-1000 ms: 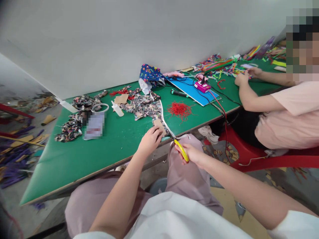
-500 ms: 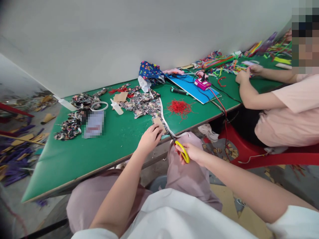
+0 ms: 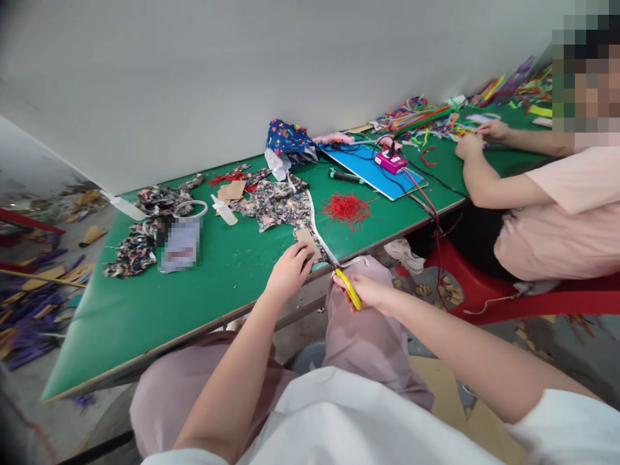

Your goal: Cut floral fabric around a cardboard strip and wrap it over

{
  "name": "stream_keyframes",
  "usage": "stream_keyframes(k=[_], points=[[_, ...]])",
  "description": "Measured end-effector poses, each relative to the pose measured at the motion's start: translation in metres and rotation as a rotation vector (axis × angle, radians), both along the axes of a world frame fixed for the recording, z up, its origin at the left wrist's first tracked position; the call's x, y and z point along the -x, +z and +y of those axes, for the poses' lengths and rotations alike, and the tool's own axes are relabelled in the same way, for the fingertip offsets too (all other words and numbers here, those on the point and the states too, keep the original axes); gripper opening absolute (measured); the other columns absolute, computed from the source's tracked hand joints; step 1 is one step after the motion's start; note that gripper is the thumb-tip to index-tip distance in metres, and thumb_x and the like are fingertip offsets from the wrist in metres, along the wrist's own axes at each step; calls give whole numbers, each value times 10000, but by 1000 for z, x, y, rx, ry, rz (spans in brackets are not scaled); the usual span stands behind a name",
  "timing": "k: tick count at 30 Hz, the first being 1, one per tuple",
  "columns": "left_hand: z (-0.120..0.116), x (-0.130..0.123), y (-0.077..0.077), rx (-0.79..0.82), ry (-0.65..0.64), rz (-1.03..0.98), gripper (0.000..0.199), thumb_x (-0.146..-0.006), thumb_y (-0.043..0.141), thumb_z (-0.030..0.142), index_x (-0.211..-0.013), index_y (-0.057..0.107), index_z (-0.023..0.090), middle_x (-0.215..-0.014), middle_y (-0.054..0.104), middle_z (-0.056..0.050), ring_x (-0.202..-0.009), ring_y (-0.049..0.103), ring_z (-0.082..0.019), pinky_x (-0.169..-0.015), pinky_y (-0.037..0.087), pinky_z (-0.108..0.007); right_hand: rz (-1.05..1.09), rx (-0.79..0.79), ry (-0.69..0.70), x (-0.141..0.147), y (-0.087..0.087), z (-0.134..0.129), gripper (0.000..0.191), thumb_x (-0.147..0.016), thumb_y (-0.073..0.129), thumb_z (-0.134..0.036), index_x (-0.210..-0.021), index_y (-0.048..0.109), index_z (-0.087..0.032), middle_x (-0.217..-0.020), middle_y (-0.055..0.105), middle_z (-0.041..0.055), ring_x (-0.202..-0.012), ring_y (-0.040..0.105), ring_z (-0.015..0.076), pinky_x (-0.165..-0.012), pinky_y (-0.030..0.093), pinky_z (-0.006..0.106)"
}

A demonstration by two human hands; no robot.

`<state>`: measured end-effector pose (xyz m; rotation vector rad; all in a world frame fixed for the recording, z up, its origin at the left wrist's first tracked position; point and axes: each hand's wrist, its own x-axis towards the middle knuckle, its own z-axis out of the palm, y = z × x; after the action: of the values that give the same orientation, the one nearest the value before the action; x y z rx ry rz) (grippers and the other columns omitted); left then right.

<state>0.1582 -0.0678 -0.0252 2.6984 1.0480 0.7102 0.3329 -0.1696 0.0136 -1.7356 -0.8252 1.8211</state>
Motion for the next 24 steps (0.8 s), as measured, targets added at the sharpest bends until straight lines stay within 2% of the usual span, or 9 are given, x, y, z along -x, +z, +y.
stream_keyframes(k=[5, 9, 24], points=[[0, 0, 0, 0, 1, -4, 204, -884, 417, 258, -1000, 559, 167, -1134, 539, -95, -1057, 505, -206, -911, 443, -340, -14, -32, -22, -5, -12, 5, 381, -808, 473, -522, -789, 526, -145, -487, 519, -35, -362, 479, 66, -381, 382, 180], [0, 0, -1, 5, -2, -15, 199, -882, 419, 248, -1003, 560, 176, -1140, 536, -93, -1074, 499, -207, -920, 437, -347, -32, -54, -33, -7, -19, 9, 375, -786, 518, -505, -790, 544, -132, -452, 517, -33, -332, 483, 82, -345, 376, 186], [1, -1, -4, 20, -2, -29, 200, -882, 419, 250, -1006, 558, 176, -1142, 532, -95, -1074, 501, -200, -931, 430, -342, -19, -43, -56, -5, -14, 13, 248, -834, 486, -371, -727, 507, -148, -412, 515, -34, -303, 471, 91, -327, 399, 195]])
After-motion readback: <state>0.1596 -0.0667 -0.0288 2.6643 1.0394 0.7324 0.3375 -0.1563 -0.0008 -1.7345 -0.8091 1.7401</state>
